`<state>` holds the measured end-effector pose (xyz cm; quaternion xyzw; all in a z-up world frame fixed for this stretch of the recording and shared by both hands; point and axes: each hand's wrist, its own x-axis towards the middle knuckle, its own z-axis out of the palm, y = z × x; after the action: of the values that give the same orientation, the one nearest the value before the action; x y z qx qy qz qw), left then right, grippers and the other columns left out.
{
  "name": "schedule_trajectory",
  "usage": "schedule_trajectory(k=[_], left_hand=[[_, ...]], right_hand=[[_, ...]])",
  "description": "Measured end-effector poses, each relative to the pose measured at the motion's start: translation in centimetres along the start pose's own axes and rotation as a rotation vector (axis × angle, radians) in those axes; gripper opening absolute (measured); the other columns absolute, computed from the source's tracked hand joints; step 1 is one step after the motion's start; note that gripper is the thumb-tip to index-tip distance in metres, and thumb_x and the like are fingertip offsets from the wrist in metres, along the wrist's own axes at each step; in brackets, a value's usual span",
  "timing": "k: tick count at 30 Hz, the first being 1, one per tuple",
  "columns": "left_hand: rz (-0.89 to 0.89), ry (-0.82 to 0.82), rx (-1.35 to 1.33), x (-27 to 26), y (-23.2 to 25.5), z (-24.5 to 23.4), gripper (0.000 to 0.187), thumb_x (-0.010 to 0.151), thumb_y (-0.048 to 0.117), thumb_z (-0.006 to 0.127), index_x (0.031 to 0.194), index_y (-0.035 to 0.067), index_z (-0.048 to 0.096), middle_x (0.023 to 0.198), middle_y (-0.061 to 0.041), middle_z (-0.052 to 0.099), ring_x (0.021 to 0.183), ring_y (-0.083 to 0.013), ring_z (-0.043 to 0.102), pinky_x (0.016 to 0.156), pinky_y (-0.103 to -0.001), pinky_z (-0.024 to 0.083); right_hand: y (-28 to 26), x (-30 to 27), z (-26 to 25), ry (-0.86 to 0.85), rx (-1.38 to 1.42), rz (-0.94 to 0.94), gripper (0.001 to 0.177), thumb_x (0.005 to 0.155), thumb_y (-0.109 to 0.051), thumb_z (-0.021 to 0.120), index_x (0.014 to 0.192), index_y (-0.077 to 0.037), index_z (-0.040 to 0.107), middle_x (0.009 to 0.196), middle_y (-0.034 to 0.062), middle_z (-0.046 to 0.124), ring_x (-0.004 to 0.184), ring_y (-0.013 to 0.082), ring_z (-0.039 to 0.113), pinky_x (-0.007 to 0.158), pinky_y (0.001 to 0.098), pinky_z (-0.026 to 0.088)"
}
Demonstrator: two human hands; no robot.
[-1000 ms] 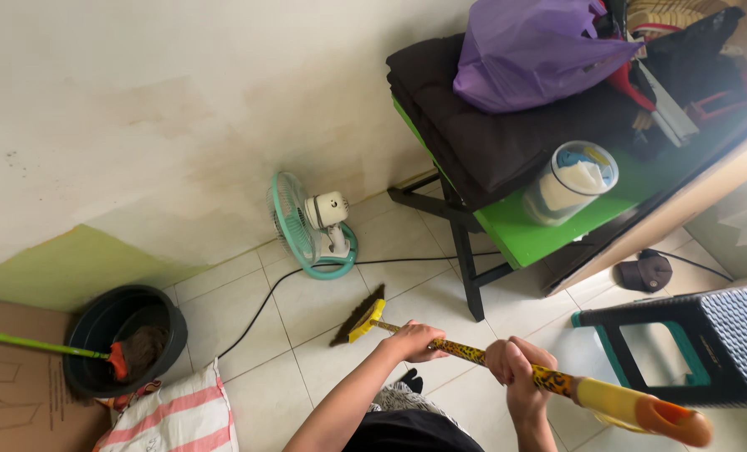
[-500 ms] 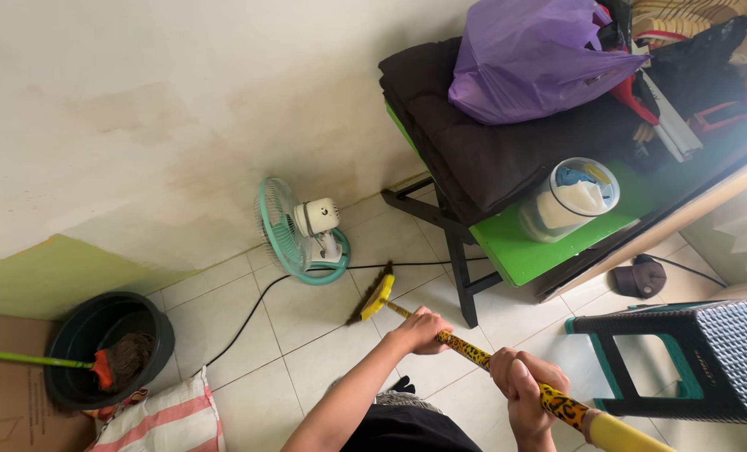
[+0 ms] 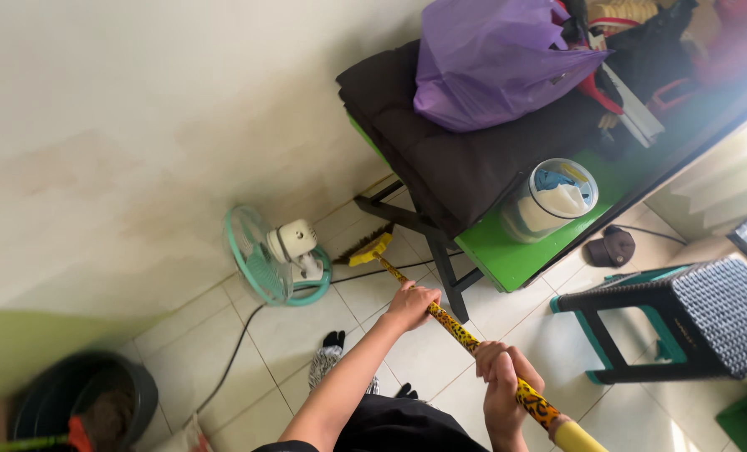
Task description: The person sweeps the floor around a room using a broom, moving a stool and a striped pillow to reach different areas of the tile floor.
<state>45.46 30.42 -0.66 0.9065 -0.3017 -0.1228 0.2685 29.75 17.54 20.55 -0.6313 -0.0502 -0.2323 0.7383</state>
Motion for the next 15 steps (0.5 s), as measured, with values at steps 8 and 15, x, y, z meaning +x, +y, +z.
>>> schedule_trajectory(k=[8, 15], left_hand=[[-0.054, -0.046, 0.109, 2.0, -6.8, -3.7, 0.024, 0.084, 0.008, 0.075, 0.102, 0.016, 0.062, 0.105, -0.001, 0.07, 0.118, -0.0218, 0.061, 0.115, -0.051, 0.031], [-0.066, -0.008, 0.194, 2.3, -15.9, -2.7, 0.023, 0.086, 0.001, 0.067, 0.098, 0.02, 0.067, 0.104, 0.0, 0.071, 0.119, -0.024, 0.061, 0.115, -0.054, 0.031]], right_hand=[[4.3, 2.1, 7.5, 0.192, -0.088, 0.033, 0.029, 0.102, -0.007, 0.041, 0.074, -0.002, 0.045, 0.071, 0.0071, 0.05, 0.071, 0.0176, 0.049, 0.093, 0.0388, 0.05], [10.1, 2.2, 11.1, 0.078, -0.173, 0.037, 0.024, 0.098, -0.008, 0.047, 0.075, -0.003, 0.049, 0.074, 0.0071, 0.057, 0.076, 0.0173, 0.057, 0.095, 0.0381, 0.053]])
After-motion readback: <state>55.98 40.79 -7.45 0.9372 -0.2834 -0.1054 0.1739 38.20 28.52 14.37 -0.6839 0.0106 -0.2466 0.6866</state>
